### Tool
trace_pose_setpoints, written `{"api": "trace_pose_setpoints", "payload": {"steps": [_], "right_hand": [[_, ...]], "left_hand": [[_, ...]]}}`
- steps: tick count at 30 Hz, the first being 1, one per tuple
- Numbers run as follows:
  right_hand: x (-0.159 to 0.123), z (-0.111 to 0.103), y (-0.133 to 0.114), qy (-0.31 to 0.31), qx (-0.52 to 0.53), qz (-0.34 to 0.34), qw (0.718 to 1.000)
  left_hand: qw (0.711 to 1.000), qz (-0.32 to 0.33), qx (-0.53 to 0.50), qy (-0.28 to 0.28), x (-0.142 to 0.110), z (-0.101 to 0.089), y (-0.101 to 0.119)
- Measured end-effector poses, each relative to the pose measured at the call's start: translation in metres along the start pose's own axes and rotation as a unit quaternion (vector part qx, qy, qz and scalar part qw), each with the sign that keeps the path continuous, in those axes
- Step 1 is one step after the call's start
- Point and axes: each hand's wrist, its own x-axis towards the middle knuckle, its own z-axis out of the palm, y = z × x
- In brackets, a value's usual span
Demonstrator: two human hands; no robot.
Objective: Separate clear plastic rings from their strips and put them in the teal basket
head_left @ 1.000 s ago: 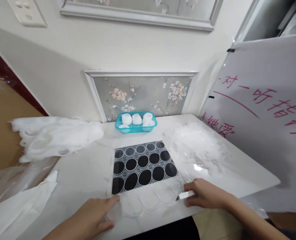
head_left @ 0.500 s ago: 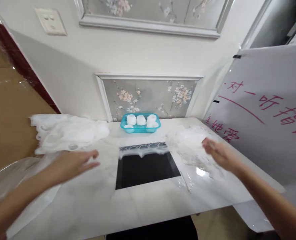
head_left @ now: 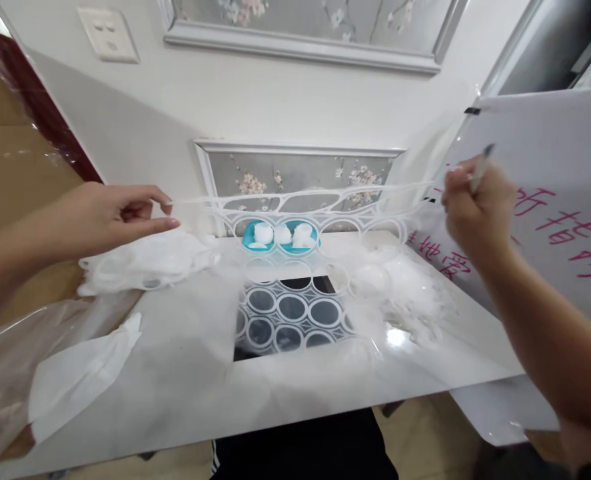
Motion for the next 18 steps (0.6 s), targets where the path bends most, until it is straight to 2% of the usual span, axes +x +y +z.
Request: {"api": "trace_pose_setpoints", "payload": {"steps": [2, 3, 9, 13, 16, 18], "right_hand": [[0.006, 0.015, -0.002, 0.058, -0.014, 0.003, 0.998], [0.009, 0.026, 0.0, 0.062, -0.019, 0.009, 0.998], [0.027, 0.112, 0.028, -0.07, -0.047, 0.062, 0.994], [0.025, 0.167, 0.036, -0.14, -0.047, 0.07, 0.986], [0.011, 0.196, 0.034, -0.189, -0.04, 0.079, 0.978], [-0.001, 0.208, 0.035, -0.227, -0.035, 0.079, 0.97]], "left_hand": [[1.0, 0.008, -0.017, -0.021, 0.01, 0.014, 0.001], [0.999, 0.011, -0.024, -0.028, 0.015, 0.022, 0.002], [0.993, 0.036, -0.046, -0.099, 0.055, 0.082, 0.006], [0.985, 0.039, -0.068, -0.155, 0.08, 0.129, 0.006], [0.979, 0.034, -0.087, -0.18, 0.089, 0.164, 0.006], [0.973, 0.037, -0.105, -0.203, 0.088, 0.184, 0.007]]}}
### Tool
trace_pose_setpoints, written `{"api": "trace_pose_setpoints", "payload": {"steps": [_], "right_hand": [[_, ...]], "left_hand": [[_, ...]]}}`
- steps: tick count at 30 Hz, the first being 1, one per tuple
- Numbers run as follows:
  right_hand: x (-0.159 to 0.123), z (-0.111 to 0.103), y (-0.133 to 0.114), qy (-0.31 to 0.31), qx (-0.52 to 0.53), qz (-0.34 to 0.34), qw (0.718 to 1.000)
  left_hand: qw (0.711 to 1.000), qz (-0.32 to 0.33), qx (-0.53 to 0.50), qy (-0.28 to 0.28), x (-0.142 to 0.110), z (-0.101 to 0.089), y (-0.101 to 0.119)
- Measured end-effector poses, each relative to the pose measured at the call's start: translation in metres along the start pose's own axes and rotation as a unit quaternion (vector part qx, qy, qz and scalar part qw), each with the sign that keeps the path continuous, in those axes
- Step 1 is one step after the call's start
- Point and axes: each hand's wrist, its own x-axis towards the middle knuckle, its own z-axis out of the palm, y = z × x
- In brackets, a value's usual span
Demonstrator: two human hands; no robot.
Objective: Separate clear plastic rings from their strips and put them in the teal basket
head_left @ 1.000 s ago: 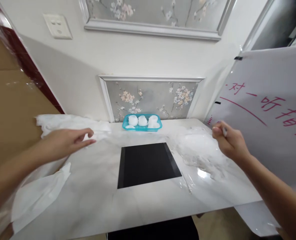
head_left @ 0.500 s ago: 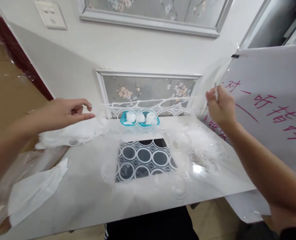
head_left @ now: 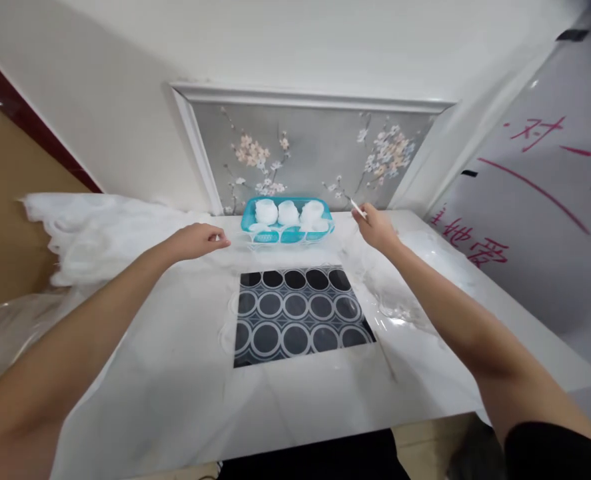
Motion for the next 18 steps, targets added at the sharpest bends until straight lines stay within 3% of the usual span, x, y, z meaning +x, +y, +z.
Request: {"api": "trace_pose_setpoints", "payload": {"steps": [4, 8, 13, 18], "right_hand": [[-0.021, 0.02, 0.008, -0.085, -0.01, 0.018, 0.996], [-0.05, 0.026, 0.011, -0.148, -0.024, 0.041, 0.988], [-0.086, 0.035, 0.0, -0.341, -0.044, 0.06, 0.937], [-0.101, 0.046, -0.007, -0.325, -0.058, 0.048, 0.943]], "left_hand": [[0.998, 0.013, -0.058, -0.037, -0.001, 0.036, -0.004], [0.992, 0.038, -0.114, -0.041, -0.01, 0.067, 0.0], [0.996, -0.065, -0.051, -0.033, -0.016, 0.095, 0.009], [0.995, -0.074, -0.058, -0.042, -0.027, 0.108, 0.02]]}}
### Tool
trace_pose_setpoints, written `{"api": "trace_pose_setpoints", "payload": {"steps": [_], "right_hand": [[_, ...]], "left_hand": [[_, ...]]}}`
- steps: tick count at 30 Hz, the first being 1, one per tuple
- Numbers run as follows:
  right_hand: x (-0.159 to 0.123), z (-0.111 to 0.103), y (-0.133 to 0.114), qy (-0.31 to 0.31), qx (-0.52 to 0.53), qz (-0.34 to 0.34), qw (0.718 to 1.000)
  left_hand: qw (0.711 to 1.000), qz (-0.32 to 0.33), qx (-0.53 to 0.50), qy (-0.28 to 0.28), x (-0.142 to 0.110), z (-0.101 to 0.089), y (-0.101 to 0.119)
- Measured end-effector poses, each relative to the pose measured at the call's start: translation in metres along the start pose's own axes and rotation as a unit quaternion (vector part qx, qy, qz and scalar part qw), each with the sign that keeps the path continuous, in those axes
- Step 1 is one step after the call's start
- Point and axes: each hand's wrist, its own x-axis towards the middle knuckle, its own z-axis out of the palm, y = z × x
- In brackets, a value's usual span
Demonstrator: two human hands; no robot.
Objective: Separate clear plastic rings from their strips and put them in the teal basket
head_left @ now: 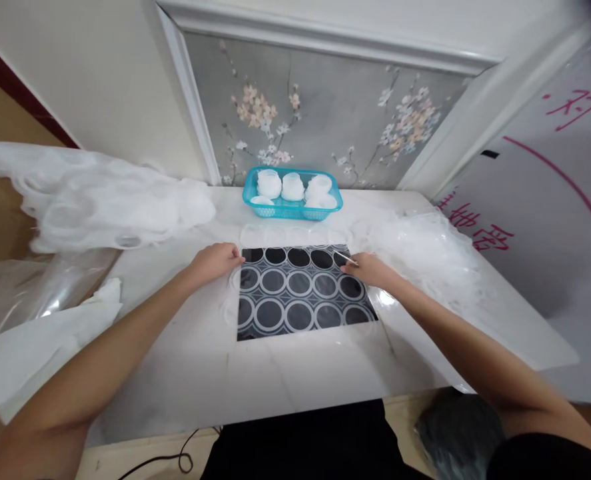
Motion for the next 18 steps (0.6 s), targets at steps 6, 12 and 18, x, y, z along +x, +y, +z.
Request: {"api": "trace_pose_setpoints", "payload": {"steps": [6, 12, 18], "right_hand": [[0.013, 0.002, 0.006, 0.04, -0.064, 0.075, 0.994], [0.019, -0.002, -0.001, 0.063, -0.081, 0.087, 0.991], [0.024, -0.024, -0.012, 0.145, -0.066, 0.106, 0.982]], "left_hand": [[0.999, -0.025, -0.026, 0.031, -0.004, 0.004, 0.002], [0.997, 0.004, -0.068, 0.036, 0.004, 0.009, 0.002], [0.995, -0.038, -0.057, 0.075, 0.007, 0.009, -0.002]]}}
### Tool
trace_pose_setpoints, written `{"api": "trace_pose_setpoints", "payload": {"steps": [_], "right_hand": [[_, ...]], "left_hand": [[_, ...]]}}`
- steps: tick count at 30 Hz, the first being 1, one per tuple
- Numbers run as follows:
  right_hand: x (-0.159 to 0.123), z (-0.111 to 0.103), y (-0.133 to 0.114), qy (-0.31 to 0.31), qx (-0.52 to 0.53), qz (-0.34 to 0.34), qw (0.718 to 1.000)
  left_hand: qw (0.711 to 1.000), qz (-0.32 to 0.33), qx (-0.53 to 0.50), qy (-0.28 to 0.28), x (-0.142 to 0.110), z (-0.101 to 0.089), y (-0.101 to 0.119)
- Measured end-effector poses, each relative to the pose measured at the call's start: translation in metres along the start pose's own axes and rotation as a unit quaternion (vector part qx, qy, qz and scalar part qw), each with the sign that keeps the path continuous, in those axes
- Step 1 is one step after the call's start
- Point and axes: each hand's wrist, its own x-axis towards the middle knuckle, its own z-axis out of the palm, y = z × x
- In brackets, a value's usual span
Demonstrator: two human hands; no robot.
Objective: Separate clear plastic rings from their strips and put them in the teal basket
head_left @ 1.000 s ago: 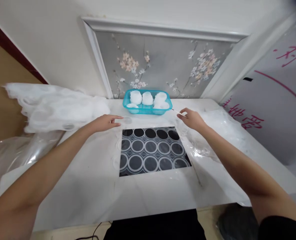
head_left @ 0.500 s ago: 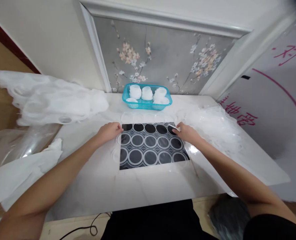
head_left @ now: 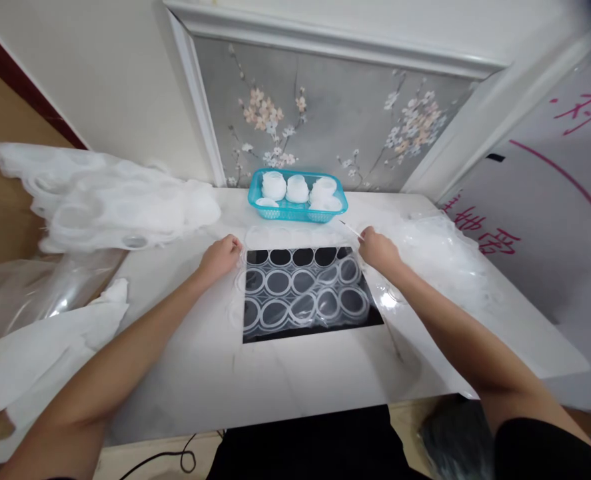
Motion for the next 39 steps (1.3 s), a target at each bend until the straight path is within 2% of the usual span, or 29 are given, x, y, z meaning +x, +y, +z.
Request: {"api": "trace_pose_setpoints", "payload": {"steps": [2, 7, 16, 18, 20, 22, 24, 28, 31, 33, 35, 37, 39], "right_hand": [[0.006, -0.003, -0.003, 0.011, 0.003, 0.005, 1.0], [0.021, 0.004, -0.01, -0.014, 0.012, 0.021, 1.0], [0.033, 0.016, -0.013, 0.006, 0.049, 0.036, 0.998], [0.031, 0.016, -0.01, 0.014, 0.086, 0.036, 0.996], [0.025, 0.017, -0.008, 0.036, 0.168, -0.002, 0.985], [0.014, 0.018, -0.011, 0.06, 0.281, -0.079, 0.954], [0.0, 0.021, -0.021, 0.055, 0.385, -0.147, 0.91], [-0.026, 0.031, -0.064, -0.027, 0.534, -0.169, 0.828], [-0.042, 0.034, -0.101, -0.074, 0.596, -0.204, 0.773], [-0.052, 0.033, -0.123, -0.099, 0.601, -0.249, 0.753], [-0.058, 0.033, -0.142, -0.134, 0.588, -0.279, 0.747], [-0.06, 0.036, -0.158, -0.18, 0.593, -0.27, 0.737], [-0.057, 0.041, -0.17, -0.208, 0.62, -0.231, 0.72]], "left_hand": [[1.0, -0.001, 0.008, -0.006, 0.002, 0.0, 0.002], [1.0, 0.008, 0.026, -0.012, 0.004, 0.004, 0.012], [0.995, -0.058, 0.024, 0.072, 0.012, -0.006, 0.013], [0.995, -0.058, 0.021, 0.073, 0.009, -0.006, 0.011], [0.996, -0.05, 0.017, 0.073, 0.0, -0.006, 0.01], [0.997, -0.028, 0.023, 0.062, -0.015, -0.006, 0.01], [0.999, 0.001, 0.042, 0.032, -0.035, -0.006, 0.012], [0.991, 0.07, 0.112, -0.016, -0.079, 0.001, 0.017], [0.979, 0.116, 0.165, -0.008, -0.102, 0.008, 0.016], [0.973, 0.13, 0.19, 0.008, -0.109, 0.011, 0.013], [0.968, 0.14, 0.205, 0.023, -0.112, 0.014, 0.01], [0.964, 0.155, 0.212, 0.04, -0.113, 0.016, 0.008], [0.96, 0.175, 0.21, 0.058, -0.114, 0.019, 0.006]]}}
